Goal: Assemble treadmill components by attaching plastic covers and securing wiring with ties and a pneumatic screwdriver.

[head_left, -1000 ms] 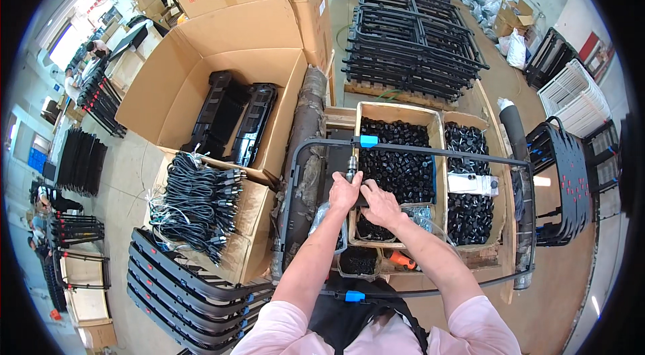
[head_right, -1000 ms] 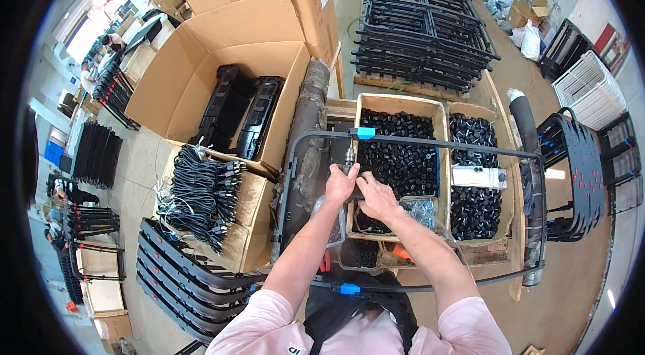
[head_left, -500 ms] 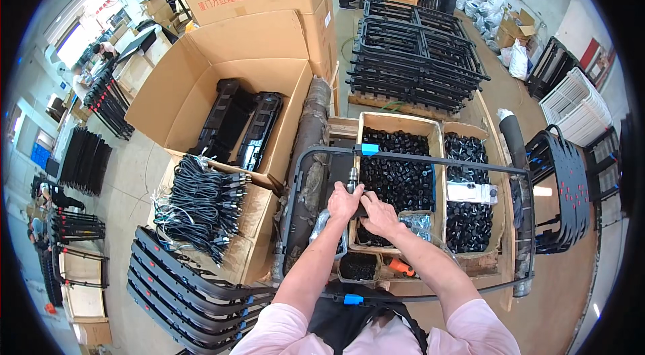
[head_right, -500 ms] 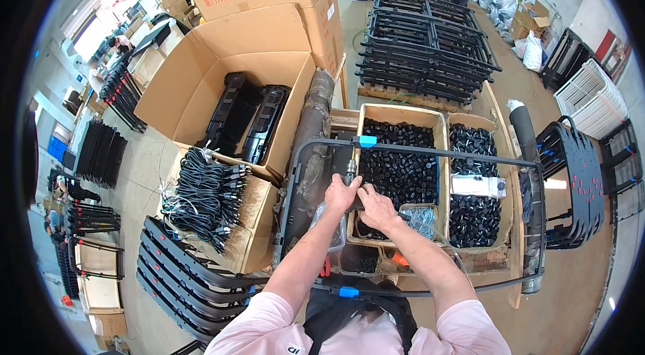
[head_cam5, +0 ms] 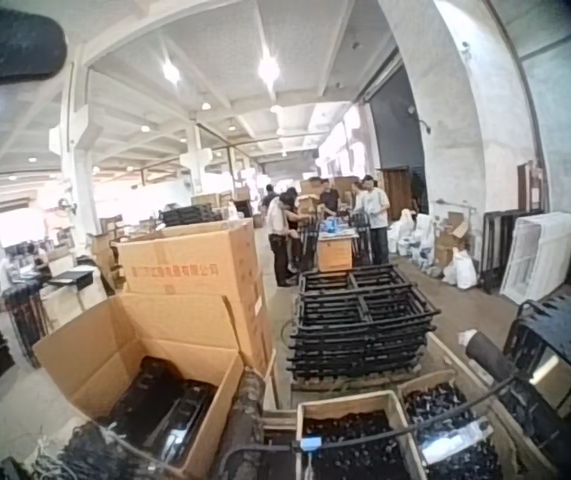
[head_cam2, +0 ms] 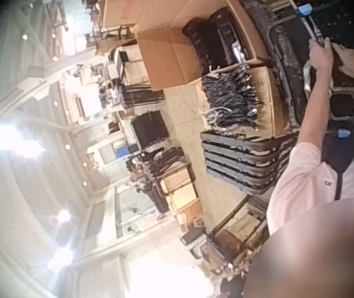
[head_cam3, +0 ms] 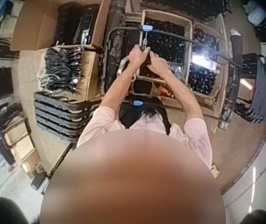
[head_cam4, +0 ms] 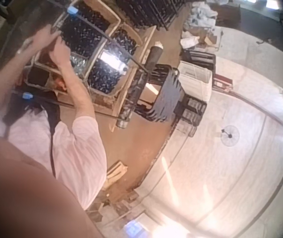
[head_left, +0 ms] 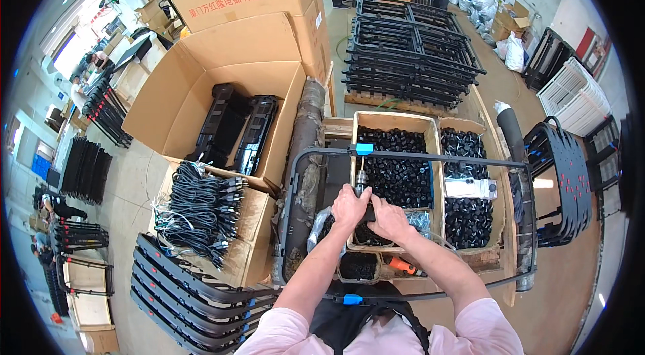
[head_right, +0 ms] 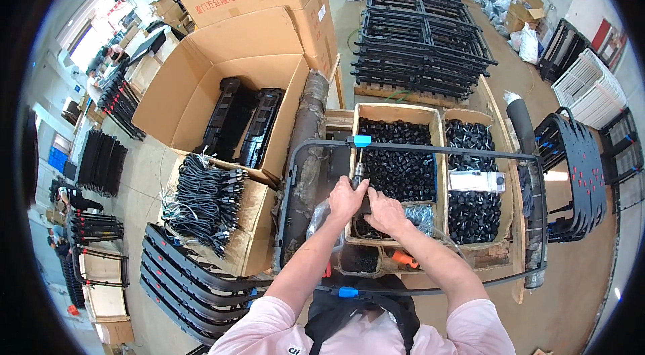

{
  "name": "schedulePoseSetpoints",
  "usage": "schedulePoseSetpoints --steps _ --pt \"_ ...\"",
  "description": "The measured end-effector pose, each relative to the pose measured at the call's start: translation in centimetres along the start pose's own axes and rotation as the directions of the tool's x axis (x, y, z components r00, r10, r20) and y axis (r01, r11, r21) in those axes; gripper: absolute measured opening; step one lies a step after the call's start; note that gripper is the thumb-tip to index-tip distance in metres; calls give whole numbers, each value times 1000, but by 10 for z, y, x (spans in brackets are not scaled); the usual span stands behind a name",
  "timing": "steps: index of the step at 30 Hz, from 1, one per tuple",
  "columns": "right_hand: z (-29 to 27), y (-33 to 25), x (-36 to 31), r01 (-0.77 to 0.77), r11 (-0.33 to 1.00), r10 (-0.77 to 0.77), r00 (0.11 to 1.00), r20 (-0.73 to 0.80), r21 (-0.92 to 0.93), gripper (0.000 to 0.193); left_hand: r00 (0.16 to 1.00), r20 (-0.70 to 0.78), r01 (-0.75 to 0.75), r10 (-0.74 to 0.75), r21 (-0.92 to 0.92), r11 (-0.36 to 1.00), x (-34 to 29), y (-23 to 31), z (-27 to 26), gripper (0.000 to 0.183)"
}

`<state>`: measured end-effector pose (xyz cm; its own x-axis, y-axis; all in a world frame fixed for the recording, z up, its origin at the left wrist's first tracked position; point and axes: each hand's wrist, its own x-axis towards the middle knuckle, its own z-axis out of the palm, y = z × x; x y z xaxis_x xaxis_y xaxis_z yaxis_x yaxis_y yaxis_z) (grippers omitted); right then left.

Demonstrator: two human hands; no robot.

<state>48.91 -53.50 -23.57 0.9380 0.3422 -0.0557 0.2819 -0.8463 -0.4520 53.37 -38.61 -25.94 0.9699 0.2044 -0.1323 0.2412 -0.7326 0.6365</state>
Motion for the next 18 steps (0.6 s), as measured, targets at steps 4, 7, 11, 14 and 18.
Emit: schedulePoseSetpoints --steps 4,7,11,14,18 --pt "1 13 -3 -29 1000 29 998 48 -3 74 999 36 -6 4 34 999 -4 0 9 67" --pt "3 19 -4 -24 1000 25 998 58 -18 75 1000 28 -14 13 31 999 -5 3 11 67" --pt "0 20 1 5 999 -2 998 60 -49 68 1000 24 -12 11 32 999 1 4 12 66" --pt "1 20 2 16 998 -13 998 54 -57 68 1000 -5 -20 20 59 998 0 3 14 62" --pt "1 22 1 13 999 -12 999 31 -45 71 999 6 -33 33 60 998 3 5 14 62"
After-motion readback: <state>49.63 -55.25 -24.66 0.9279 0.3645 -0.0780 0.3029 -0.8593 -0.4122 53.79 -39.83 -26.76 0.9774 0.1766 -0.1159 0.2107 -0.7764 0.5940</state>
